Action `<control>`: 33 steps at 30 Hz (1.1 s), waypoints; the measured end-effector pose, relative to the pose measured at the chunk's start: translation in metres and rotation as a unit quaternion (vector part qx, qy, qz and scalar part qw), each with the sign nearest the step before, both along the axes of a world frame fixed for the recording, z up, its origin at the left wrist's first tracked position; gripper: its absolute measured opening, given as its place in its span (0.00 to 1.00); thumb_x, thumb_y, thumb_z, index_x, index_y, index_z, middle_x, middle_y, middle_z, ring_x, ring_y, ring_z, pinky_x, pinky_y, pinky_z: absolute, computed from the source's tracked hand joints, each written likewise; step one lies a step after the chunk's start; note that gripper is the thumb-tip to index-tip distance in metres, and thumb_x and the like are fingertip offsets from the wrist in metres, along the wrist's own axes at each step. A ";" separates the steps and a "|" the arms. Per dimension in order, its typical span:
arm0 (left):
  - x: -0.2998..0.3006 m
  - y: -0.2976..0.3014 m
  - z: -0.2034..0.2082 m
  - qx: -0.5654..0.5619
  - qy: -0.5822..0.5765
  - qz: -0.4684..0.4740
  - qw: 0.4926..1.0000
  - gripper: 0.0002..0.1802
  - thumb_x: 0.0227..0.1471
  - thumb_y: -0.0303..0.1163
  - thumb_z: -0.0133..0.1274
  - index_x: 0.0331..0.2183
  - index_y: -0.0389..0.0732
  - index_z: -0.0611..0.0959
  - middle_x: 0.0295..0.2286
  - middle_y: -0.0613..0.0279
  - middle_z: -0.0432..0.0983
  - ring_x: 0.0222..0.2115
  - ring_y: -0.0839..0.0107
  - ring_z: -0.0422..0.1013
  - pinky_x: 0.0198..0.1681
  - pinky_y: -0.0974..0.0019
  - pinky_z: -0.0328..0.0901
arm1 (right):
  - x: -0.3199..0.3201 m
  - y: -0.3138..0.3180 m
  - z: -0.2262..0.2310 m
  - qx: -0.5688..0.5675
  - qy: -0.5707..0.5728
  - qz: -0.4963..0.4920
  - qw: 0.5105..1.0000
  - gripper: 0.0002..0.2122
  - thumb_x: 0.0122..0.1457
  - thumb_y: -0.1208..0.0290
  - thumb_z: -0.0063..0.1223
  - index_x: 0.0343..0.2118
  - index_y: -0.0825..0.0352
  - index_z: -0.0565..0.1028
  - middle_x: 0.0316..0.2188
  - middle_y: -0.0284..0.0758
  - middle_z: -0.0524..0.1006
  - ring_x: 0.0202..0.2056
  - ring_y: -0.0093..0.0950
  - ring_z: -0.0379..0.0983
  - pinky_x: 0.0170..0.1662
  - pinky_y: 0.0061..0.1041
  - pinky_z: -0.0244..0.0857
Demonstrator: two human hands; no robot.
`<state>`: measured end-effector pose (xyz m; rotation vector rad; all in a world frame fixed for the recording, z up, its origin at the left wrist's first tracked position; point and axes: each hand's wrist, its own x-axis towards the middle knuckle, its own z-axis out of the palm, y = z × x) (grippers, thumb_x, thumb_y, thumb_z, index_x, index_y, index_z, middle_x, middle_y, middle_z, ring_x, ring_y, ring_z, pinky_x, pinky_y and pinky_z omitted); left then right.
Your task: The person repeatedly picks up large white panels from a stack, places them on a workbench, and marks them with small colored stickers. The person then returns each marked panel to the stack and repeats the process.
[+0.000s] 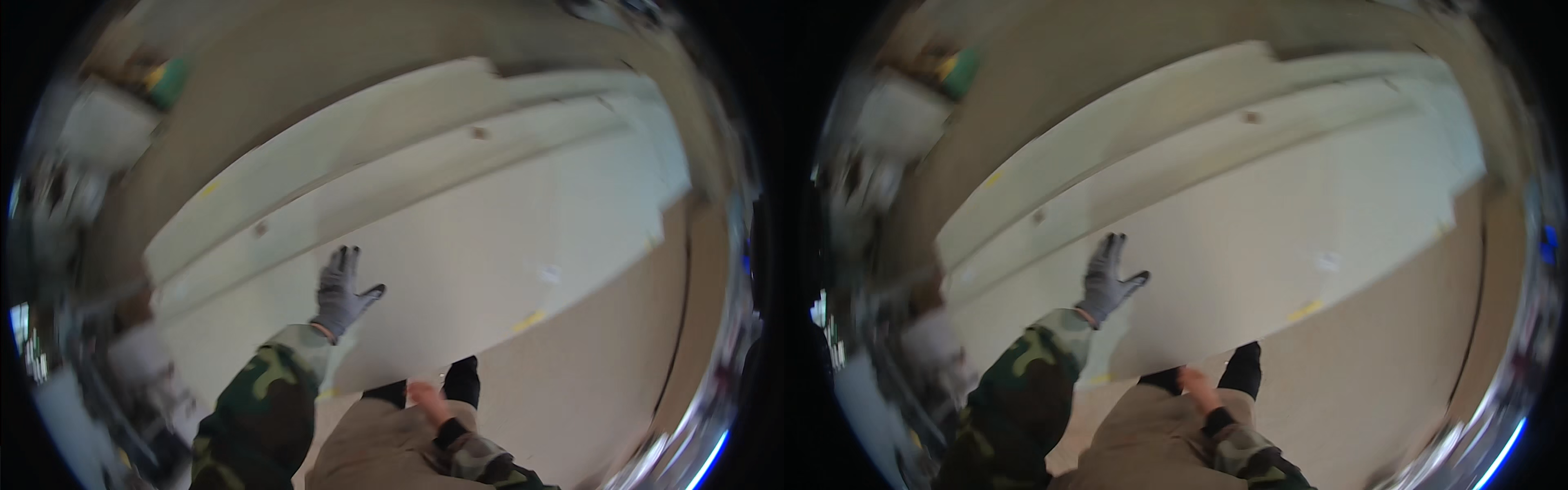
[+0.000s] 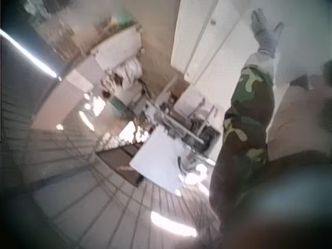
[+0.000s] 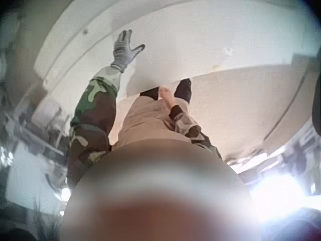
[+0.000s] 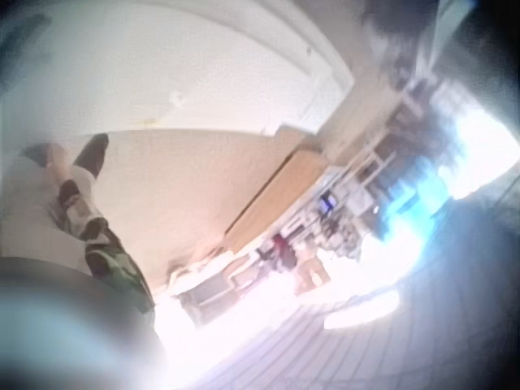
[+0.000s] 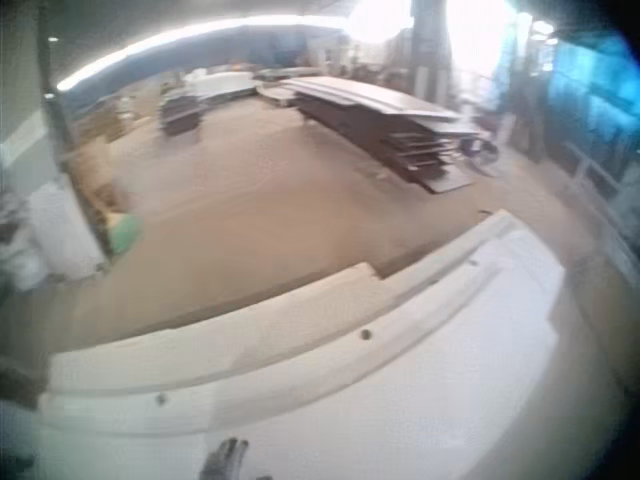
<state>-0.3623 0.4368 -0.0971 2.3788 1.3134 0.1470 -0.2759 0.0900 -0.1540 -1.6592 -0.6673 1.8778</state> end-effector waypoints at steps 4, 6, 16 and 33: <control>-0.095 -0.130 0.004 -0.146 0.049 0.421 0.894 0.47 0.39 0.51 0.60 0.53 0.32 0.61 0.51 0.39 0.57 0.54 0.47 0.53 0.56 0.56 0.51 | 0.149 -0.033 0.003 -0.219 0.008 -0.361 0.907 0.12 0.59 0.61 0.43 0.37 0.65 0.69 0.29 0.33 0.72 0.31 0.28 0.70 0.35 0.26 0.66; -0.123 -0.191 0.009 -0.200 0.045 0.636 0.744 0.37 0.42 0.47 0.59 0.49 0.35 0.66 0.47 0.46 0.64 0.50 0.52 0.60 0.50 0.56 0.59 | 0.223 -0.038 0.004 -0.255 -0.115 -0.366 0.888 0.22 0.55 0.49 0.48 0.41 0.66 0.67 0.29 0.33 0.71 0.33 0.27 0.70 0.36 0.24 0.65; -0.139 -0.299 -0.040 -0.321 -0.450 0.799 0.237 0.33 0.45 0.45 0.58 0.47 0.37 0.66 0.45 0.50 0.66 0.48 0.56 0.63 0.49 0.55 0.61 | 0.326 -0.021 -0.045 -0.203 0.005 -0.451 0.869 0.31 0.53 0.47 0.51 0.53 0.64 0.61 0.49 0.34 0.66 0.49 0.27 0.62 0.52 0.25 0.58; -0.119 -0.274 -0.072 -0.272 -0.427 0.812 0.288 0.19 0.47 0.36 0.58 0.41 0.41 0.72 0.33 0.62 0.71 0.32 0.71 0.71 0.32 0.64 0.70 | 0.324 0.001 -0.052 -0.191 0.013 -0.453 0.871 0.34 0.53 0.46 0.49 0.56 0.65 0.58 0.54 0.34 0.63 0.53 0.28 0.60 0.55 0.25 0.56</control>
